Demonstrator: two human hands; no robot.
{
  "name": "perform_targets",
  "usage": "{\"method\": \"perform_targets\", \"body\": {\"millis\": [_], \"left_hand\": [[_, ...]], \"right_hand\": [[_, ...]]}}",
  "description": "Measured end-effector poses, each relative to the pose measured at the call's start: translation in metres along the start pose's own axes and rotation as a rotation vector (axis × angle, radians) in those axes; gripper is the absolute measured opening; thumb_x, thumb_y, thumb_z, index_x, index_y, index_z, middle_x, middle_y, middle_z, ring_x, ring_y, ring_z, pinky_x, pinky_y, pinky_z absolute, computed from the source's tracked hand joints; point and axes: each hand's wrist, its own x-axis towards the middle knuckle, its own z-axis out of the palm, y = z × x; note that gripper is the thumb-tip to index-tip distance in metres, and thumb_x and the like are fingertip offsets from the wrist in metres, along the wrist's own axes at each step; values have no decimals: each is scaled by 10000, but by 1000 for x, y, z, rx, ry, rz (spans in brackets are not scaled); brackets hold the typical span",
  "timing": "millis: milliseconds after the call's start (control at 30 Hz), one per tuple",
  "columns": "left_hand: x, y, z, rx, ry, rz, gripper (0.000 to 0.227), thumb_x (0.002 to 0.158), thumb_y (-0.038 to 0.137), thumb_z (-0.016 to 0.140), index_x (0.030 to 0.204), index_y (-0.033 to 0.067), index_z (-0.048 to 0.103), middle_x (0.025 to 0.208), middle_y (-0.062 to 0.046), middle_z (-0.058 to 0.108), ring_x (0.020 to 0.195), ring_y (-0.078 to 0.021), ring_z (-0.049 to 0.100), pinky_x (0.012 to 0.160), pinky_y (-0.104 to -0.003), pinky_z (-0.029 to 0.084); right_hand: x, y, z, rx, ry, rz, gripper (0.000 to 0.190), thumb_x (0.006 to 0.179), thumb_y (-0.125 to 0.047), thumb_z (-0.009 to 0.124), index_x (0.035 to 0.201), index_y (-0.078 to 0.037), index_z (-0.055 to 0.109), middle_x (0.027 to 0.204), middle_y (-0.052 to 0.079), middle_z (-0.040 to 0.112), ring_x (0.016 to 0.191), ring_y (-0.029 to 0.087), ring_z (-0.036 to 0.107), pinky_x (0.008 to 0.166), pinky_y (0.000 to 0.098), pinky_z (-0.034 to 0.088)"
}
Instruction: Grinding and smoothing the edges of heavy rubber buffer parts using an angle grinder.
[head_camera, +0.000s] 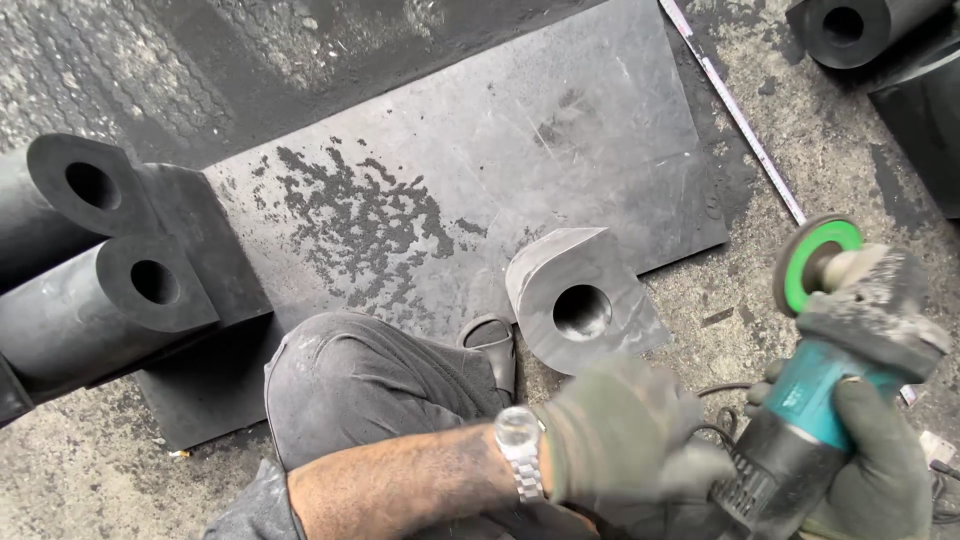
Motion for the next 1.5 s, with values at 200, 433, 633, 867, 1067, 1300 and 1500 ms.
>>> {"method": "perform_targets", "body": {"millis": [200, 433, 633, 867, 1067, 1300, 1500], "left_hand": [[51, -93, 15, 561, 896, -328, 867, 1012, 659, 173, 1609, 30, 168, 1689, -220, 158, 1565, -348, 95, 1256, -467, 64], [41, -34, 31, 629, 14, 72, 821, 957, 711, 168, 1557, 172, 327, 1662, -103, 229, 1562, -277, 133, 1263, -552, -83], [62, -79, -3, 737, 361, 80, 599, 836, 386, 509, 1414, 233, 544, 1516, -70, 514, 1438, -294, 422, 1157, -599, 238], [58, -85, -66, 797, 136, 51, 756, 631, 387, 788, 1361, 349, 593, 1356, -41, 587, 1327, -271, 494, 1069, -515, 337], [91, -155, -41, 934, 391, -93, 465, 874, 372, 748, 1318, 310, 625, 1162, -61, 665, 1068, -264, 652, 836, -431, 573], [57, -117, -89, 671, 316, -447, 586, 859, 559, 738, 1215, 107, 628, 1059, -148, 682, 963, -329, 711, 732, -487, 601], [57, -106, -107, 546, 304, -569, 641, 765, 518, 827, 1198, 80, 651, 1030, -154, 721, 986, -332, 715, 813, -477, 587]], "right_hand": [[2, 5, -18, -42, 120, -135, 611, 1094, -372, 489, 1522, 55, 402, 1189, 247, 616, 1047, 330, 688, 822, 433, 594], [-9, -2, -11, 52, 117, -137, 596, 1095, -389, 508, 1484, 53, 418, 1169, 218, 622, 1037, 304, 691, 834, 417, 604], [-18, -1, -13, 94, 116, -187, 560, 1085, -364, 529, 1443, 62, 465, 1142, 214, 640, 991, 291, 705, 804, 404, 607], [-13, 8, -18, 82, 101, -98, 485, 1024, -266, 590, 1358, 82, 536, 1062, 240, 683, 876, 285, 715, 722, 406, 594], [-17, 0, -4, -47, 73, -103, 499, 953, -237, 636, 1315, 97, 554, 1051, 237, 702, 876, 285, 725, 749, 395, 606], [-19, 6, 5, -285, 74, -114, 549, 854, -226, 714, 1279, 84, 558, 1035, 212, 726, 882, 275, 745, 770, 384, 615], [-21, 28, 14, -857, 105, -84, 638, 680, -320, 841, 1197, 8, 660, 1008, 128, 772, 870, 211, 736, 812, 362, 578]]}}
